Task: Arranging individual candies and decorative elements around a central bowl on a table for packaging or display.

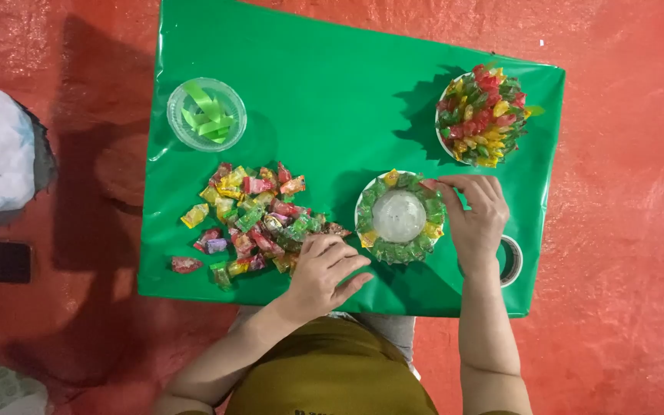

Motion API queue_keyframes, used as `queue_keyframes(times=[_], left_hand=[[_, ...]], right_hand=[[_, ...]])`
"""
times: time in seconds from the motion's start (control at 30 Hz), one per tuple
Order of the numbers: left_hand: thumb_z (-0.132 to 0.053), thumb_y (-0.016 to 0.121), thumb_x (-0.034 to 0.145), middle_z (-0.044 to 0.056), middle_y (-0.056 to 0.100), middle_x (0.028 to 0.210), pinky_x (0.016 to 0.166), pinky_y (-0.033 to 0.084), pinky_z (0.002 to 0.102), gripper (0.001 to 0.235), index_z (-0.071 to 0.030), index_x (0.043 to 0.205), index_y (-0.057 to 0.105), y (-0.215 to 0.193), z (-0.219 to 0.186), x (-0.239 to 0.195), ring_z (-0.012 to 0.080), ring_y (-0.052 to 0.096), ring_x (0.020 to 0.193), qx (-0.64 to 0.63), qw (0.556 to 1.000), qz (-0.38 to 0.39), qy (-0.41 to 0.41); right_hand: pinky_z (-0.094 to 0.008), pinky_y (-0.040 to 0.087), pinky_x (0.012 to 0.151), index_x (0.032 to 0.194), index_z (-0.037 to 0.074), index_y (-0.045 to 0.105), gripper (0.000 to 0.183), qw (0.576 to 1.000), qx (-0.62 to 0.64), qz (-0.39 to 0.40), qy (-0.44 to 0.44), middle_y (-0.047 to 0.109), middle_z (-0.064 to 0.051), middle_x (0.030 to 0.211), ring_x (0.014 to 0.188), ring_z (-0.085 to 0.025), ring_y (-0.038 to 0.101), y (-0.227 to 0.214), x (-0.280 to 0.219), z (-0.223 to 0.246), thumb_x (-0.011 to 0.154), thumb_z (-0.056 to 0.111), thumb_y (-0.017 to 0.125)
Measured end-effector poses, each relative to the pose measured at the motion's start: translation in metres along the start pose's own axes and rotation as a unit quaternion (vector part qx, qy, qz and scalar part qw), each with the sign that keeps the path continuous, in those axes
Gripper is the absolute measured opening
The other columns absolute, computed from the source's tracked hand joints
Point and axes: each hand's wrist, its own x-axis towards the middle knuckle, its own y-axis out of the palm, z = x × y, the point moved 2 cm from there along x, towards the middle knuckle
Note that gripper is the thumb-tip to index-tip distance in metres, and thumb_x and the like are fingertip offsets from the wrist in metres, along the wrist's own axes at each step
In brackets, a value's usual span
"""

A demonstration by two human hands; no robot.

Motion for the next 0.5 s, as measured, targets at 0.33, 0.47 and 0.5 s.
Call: queue_keyframes(times=[0.33, 0.47, 0.5], left_hand=[[-0.044, 0.061, 0.100, -0.005, 0.066, 0.093, 0.078, 0.045, 0.036, 0.026, -0.022, 0.101, 0.076, 0.015, 0.002, -0.021, 0.0190, 0.059, 0.094, 0.031, 0.998, -0.036, 0.047], [-0.042, 0.059, 0.102, -0.005, 0.065, 0.089, 0.079, 0.045, 0.034, 0.026, -0.022, 0.097, 0.075, 0.014, -0.005, -0.022, 0.0186, 0.059, 0.093, 0.007, 0.998, -0.041, 0.038], [-0.039, 0.059, 0.103, -0.004, 0.063, 0.088, 0.079, 0.045, 0.033, 0.025, -0.020, 0.096, 0.074, 0.012, -0.007, -0.021, 0.0191, 0.059, 0.094, -0.002, 0.998, -0.040, 0.043]], right_hand=[[-0.030, 0.050, 0.061, 0.092, 0.007, 0.079, 0.012, 1.000, -0.006, -0.006, 0.004, 0.077, -0.006, 0.088, 0.074, -0.024, 0.063, 0.001, -0.002, -0.009, 0.089, -0.002, 0.087], [-0.032, 0.053, 0.065, 0.094, 0.006, 0.079, 0.010, 1.000, 0.007, -0.002, 0.005, 0.076, -0.008, 0.088, 0.076, -0.027, 0.065, 0.006, -0.001, -0.009, 0.091, -0.001, 0.086], [-0.033, 0.055, 0.067, 0.094, 0.006, 0.080, 0.009, 1.000, 0.006, 0.003, 0.000, 0.076, -0.009, 0.088, 0.077, -0.028, 0.066, 0.008, -0.002, -0.010, 0.091, -0.001, 0.085]])
